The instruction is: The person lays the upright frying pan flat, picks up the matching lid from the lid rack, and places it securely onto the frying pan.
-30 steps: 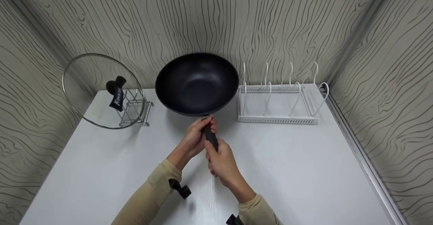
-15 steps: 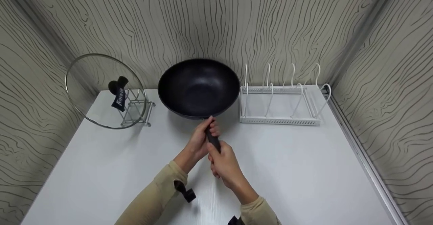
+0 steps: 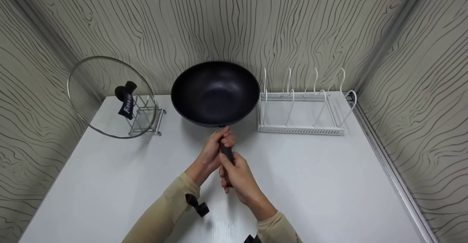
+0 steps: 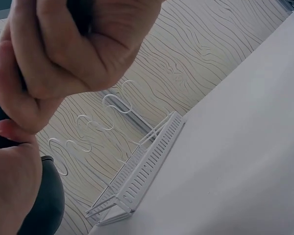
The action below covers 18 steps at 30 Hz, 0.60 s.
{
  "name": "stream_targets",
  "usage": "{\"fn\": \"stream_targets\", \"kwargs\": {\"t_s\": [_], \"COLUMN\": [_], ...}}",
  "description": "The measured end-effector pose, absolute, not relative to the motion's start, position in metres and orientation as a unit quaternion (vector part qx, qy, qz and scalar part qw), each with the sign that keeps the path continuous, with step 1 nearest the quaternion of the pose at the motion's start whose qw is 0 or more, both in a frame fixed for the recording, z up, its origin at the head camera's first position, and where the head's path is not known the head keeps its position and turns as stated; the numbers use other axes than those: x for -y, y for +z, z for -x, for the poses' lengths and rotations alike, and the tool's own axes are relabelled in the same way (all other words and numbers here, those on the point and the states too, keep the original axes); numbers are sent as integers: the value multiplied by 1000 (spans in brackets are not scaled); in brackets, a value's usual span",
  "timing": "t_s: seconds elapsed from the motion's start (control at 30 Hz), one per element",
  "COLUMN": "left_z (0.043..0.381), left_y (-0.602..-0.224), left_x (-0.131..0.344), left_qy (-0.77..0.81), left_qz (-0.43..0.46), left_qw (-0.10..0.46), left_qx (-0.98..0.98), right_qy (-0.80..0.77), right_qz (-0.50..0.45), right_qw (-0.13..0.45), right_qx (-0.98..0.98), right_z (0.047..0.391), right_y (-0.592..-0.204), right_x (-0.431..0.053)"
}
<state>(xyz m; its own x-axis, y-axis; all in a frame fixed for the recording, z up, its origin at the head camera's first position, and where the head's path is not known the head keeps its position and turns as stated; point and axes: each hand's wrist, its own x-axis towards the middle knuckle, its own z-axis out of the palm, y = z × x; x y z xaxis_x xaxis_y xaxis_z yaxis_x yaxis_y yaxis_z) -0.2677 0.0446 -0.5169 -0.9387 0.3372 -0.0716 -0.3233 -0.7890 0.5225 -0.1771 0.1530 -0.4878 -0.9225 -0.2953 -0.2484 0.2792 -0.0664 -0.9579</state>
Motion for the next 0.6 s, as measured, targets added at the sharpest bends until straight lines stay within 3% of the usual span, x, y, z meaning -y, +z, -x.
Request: {"fn": "stream_targets", "kwargs": {"t_s": [0.2, 0.6], "left_z": [266, 264], "left_y": [-516, -510], "left_x": [-39, -38], "left_qy": [941, 939], "left_qz": [-30, -32], "left_qw": [190, 200], "left_qx": [-277, -279], "right_qy": [-737, -735], "right_qz": [20, 37], "right_qw": [224, 206], "right_qx": [-638, -645], "right_z": [170, 166], "right_y": [-488, -486], "right_x": [-149, -146]}}
